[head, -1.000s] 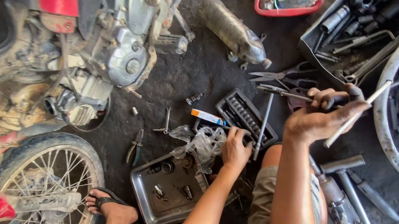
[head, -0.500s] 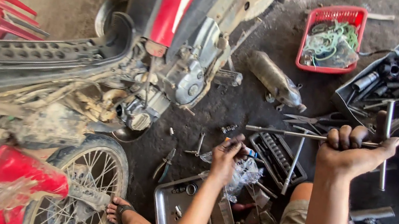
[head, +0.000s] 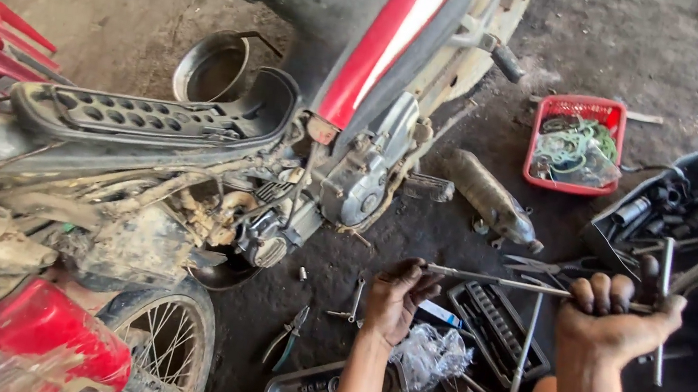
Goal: The person is repairing a red motorcycle engine while sitting on the floor. They use a socket wrench to tighten bolts on the engine casing and handle small metal parts from a tray.
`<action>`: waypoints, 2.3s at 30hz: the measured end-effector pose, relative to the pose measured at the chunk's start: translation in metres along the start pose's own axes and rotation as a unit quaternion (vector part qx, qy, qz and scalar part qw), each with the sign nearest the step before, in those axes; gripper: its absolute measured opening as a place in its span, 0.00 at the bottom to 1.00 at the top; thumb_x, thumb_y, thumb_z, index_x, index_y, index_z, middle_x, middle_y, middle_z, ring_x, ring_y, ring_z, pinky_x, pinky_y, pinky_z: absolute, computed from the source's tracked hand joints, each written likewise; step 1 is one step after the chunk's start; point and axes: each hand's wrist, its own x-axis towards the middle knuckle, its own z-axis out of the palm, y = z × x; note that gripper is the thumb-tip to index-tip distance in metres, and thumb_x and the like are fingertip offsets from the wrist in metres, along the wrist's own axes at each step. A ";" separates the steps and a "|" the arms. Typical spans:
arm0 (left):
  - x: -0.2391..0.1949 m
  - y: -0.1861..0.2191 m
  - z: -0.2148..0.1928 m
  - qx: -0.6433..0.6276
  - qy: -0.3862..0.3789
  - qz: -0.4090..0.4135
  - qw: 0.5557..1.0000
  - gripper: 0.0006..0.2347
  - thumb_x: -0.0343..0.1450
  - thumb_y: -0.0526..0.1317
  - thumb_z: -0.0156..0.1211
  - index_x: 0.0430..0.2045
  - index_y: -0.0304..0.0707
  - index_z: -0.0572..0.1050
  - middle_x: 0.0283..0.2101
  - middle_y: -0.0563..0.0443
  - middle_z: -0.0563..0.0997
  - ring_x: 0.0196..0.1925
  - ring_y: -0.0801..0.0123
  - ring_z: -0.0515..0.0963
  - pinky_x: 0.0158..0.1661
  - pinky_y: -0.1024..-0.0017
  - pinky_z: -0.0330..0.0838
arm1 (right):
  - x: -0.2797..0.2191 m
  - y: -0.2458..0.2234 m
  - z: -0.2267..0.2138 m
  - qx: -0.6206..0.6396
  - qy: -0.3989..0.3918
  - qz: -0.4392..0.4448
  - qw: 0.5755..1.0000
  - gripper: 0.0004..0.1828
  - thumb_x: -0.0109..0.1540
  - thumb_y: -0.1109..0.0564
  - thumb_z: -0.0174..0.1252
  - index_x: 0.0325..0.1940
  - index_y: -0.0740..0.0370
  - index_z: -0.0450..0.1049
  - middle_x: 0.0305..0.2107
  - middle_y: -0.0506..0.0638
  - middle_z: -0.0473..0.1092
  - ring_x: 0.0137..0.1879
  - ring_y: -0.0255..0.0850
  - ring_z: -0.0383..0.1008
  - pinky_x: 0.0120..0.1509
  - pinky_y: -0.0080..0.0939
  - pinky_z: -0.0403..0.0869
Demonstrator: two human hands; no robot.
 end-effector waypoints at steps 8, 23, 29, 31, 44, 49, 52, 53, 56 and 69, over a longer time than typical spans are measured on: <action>0.005 0.017 0.003 0.168 -0.036 0.047 0.984 0.07 0.60 0.35 0.63 0.28 0.37 0.75 0.32 0.50 0.78 0.33 0.72 0.75 0.30 0.78 0.65 | 0.001 0.009 -0.003 -0.001 0.039 -0.027 0.999 0.18 0.53 0.40 0.39 0.28 0.49 0.70 0.10 0.38 0.45 0.15 0.28 0.39 0.19 0.24 0.42; -0.010 0.027 -0.003 0.141 -0.036 0.027 0.989 0.06 0.57 0.37 0.66 0.20 0.37 0.75 0.27 0.53 0.76 0.27 0.74 0.68 0.30 0.78 0.62 | -0.046 -0.003 0.004 0.002 0.075 -0.022 0.997 0.16 0.53 0.39 0.39 0.27 0.46 0.68 0.11 0.37 0.43 0.17 0.28 0.39 0.22 0.24 0.43; -0.030 0.054 0.027 0.280 -0.051 0.035 0.958 0.06 0.57 0.34 0.64 0.23 0.38 0.77 0.30 0.50 0.80 0.36 0.67 0.78 0.43 0.72 0.72 | -0.057 -0.010 0.009 -0.014 0.086 -0.019 0.996 0.16 0.53 0.38 0.40 0.26 0.46 0.67 0.11 0.37 0.45 0.17 0.28 0.39 0.21 0.25 0.41; -0.029 0.054 0.026 0.280 -0.055 0.026 0.958 0.06 0.57 0.34 0.64 0.24 0.37 0.77 0.30 0.49 0.80 0.36 0.66 0.78 0.44 0.71 0.72 | -0.060 -0.011 0.011 -0.015 0.079 -0.025 0.996 0.16 0.54 0.39 0.39 0.26 0.47 0.66 0.11 0.37 0.45 0.16 0.28 0.39 0.21 0.25 0.41; -0.036 0.063 0.040 0.348 -0.056 0.034 0.935 0.06 0.54 0.33 0.70 0.20 0.34 0.80 0.18 0.50 0.77 0.20 0.80 0.70 0.23 0.84 0.66 | -0.040 -0.009 -0.003 -0.054 0.034 -0.046 0.997 0.17 0.58 0.41 0.35 0.24 0.46 0.65 0.10 0.38 0.39 0.15 0.30 0.40 0.18 0.24 0.43; -0.031 0.051 0.027 0.292 -0.072 0.066 0.951 0.05 0.55 0.30 0.68 0.19 0.30 0.79 0.17 0.48 0.76 0.18 0.77 0.69 0.20 0.82 0.66 | -0.042 -0.006 -0.002 -0.047 0.027 -0.071 0.996 0.19 0.60 0.42 0.33 0.19 0.52 0.55 0.11 0.40 0.43 0.14 0.30 0.43 0.17 0.25 0.45; -0.028 0.044 0.022 0.278 -0.071 0.076 0.955 0.03 0.59 0.31 0.64 0.16 0.29 0.77 0.15 0.47 0.73 0.17 0.75 0.68 0.21 0.78 0.65 | -0.032 -0.003 -0.009 -0.118 0.083 -0.124 0.982 0.18 0.59 0.44 0.36 0.21 0.55 0.60 0.11 0.43 0.53 0.16 0.34 0.54 0.18 0.32 0.57; -0.029 0.041 0.019 0.274 -0.063 0.081 0.956 0.06 0.63 0.32 0.60 0.14 0.29 0.76 0.14 0.45 0.71 0.17 0.74 0.66 0.22 0.76 0.65 | -0.033 -0.004 -0.010 -0.180 0.122 -0.154 0.964 0.17 0.59 0.45 0.40 0.22 0.56 0.64 0.11 0.44 0.59 0.17 0.36 0.62 0.19 0.38 0.67; -0.034 0.040 0.045 0.175 0.009 0.118 0.978 0.12 0.69 0.41 0.49 0.27 0.27 0.74 0.22 0.49 0.70 0.24 0.76 0.69 0.26 0.82 0.67 | -0.046 -0.005 -0.041 -0.511 -0.037 -0.458 0.726 0.14 0.63 0.57 0.41 0.47 0.62 0.70 0.33 0.57 0.62 0.37 0.46 0.66 0.42 0.40 0.67; 0.007 0.055 0.038 0.169 0.035 0.009 0.985 0.09 0.68 0.40 0.50 0.31 0.32 0.75 0.26 0.43 0.79 0.17 0.76 0.70 0.16 0.84 0.60 | -0.045 -0.019 -0.096 -0.725 -0.186 -0.080 0.659 0.19 0.63 0.49 0.41 0.30 0.65 0.70 0.19 0.54 0.74 0.17 0.40 0.65 0.22 0.37 0.64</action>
